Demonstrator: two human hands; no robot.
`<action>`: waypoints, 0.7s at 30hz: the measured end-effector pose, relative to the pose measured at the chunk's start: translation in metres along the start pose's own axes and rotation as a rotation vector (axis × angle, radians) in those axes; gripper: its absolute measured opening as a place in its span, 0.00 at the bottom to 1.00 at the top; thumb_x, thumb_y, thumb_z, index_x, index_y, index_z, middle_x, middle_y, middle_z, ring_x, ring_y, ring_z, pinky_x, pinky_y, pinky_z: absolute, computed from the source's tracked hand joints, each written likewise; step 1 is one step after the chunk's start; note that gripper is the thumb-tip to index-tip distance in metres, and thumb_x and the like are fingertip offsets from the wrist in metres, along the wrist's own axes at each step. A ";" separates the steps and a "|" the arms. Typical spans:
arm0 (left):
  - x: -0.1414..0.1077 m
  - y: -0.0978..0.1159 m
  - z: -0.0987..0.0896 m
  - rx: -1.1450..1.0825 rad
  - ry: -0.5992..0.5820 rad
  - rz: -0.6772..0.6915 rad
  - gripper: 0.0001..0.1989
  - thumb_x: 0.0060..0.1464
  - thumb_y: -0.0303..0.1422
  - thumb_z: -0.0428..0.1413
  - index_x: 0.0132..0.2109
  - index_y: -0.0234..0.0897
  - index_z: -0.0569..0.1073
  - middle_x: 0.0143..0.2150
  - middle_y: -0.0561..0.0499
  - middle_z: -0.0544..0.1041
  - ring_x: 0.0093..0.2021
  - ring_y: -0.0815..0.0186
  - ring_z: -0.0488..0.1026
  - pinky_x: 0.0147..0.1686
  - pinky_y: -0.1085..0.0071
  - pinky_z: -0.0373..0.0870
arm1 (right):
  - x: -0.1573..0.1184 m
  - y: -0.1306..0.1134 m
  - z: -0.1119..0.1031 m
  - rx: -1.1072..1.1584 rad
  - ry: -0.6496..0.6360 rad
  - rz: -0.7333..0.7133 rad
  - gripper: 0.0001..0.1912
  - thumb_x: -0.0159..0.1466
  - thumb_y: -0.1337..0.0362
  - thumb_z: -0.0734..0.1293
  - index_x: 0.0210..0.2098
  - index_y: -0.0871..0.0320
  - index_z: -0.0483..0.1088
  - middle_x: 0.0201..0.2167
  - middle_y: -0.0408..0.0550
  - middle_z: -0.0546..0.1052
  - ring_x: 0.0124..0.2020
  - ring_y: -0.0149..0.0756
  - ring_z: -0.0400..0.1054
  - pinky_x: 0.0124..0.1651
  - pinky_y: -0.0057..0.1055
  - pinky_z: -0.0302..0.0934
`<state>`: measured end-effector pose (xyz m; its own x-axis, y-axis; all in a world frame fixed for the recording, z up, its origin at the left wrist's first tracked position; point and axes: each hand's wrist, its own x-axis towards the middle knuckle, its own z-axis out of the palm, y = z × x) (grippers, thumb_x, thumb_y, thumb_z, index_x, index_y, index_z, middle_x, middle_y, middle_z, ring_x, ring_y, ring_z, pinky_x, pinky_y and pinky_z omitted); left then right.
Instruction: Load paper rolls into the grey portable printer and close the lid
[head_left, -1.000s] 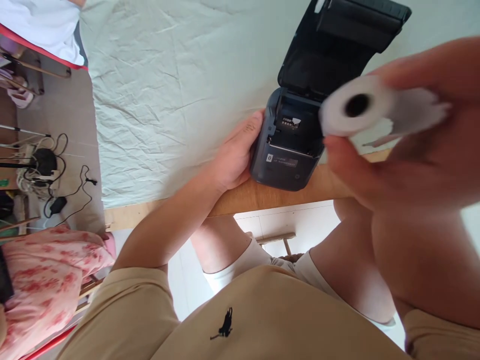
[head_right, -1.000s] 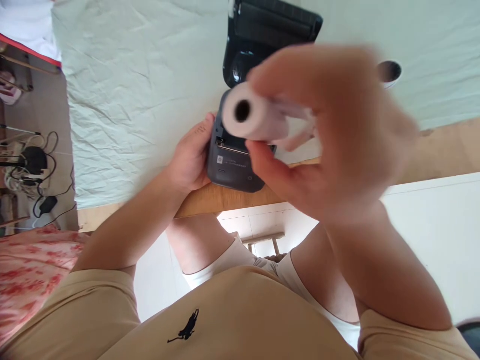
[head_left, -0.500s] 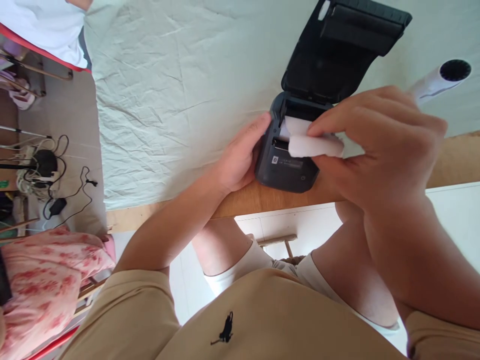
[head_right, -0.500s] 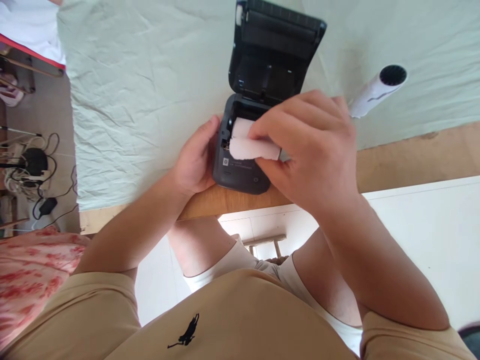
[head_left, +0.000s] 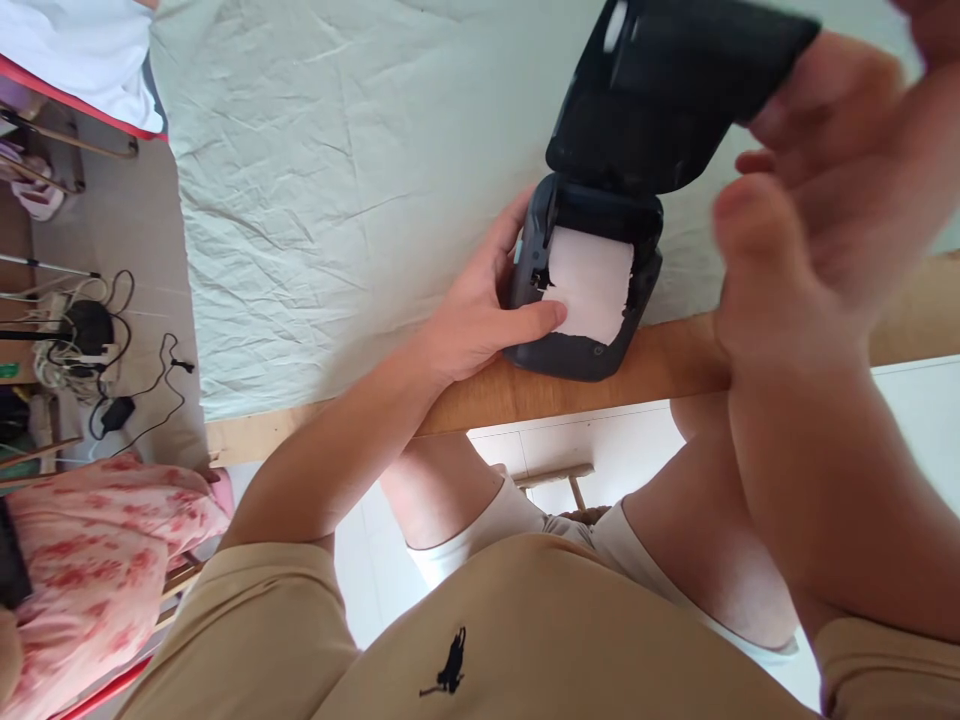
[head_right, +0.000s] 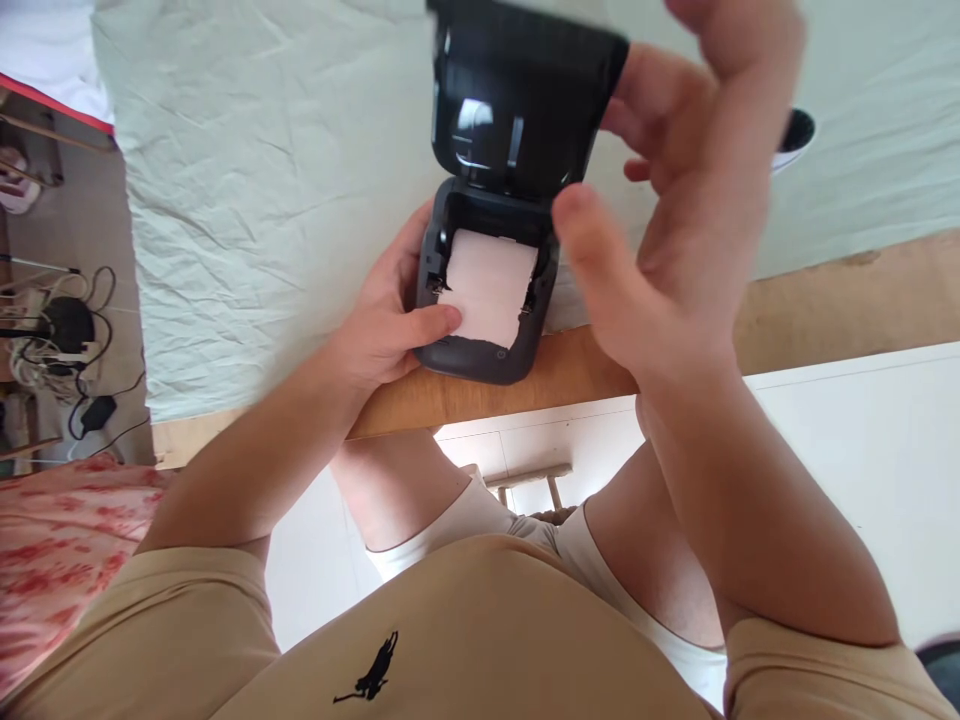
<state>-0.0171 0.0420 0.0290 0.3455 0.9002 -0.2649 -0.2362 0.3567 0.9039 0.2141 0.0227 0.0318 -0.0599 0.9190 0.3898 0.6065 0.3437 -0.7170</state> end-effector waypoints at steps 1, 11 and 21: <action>0.000 -0.001 -0.001 -0.003 0.007 0.000 0.39 0.42 0.33 0.78 0.63 0.46 0.82 0.56 0.50 0.88 0.69 0.48 0.85 0.66 0.58 0.84 | 0.001 0.000 0.002 0.014 0.005 0.005 0.27 0.77 0.45 0.69 0.72 0.40 0.73 0.62 0.51 0.81 0.70 0.57 0.75 0.64 0.60 0.77; -0.006 0.005 0.008 -0.118 0.080 -0.090 0.31 0.56 0.33 0.75 0.65 0.47 0.81 0.55 0.49 0.89 0.68 0.49 0.87 0.64 0.58 0.87 | -0.017 0.010 0.024 0.135 -0.081 0.001 0.28 0.75 0.45 0.69 0.72 0.41 0.68 0.63 0.49 0.81 0.53 0.47 0.82 0.56 0.51 0.81; -0.005 0.007 0.011 -0.141 0.028 -0.068 0.12 0.66 0.34 0.69 0.55 0.45 0.83 0.48 0.52 0.88 0.59 0.56 0.90 0.53 0.66 0.86 | -0.014 0.024 0.033 0.198 -0.042 -0.001 0.34 0.68 0.41 0.74 0.70 0.40 0.68 0.66 0.50 0.80 0.54 0.48 0.80 0.52 0.47 0.81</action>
<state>-0.0102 0.0375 0.0404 0.3406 0.8785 -0.3351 -0.3387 0.4471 0.8279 0.2034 0.0247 -0.0102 -0.0955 0.9245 0.3690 0.4391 0.3718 -0.8179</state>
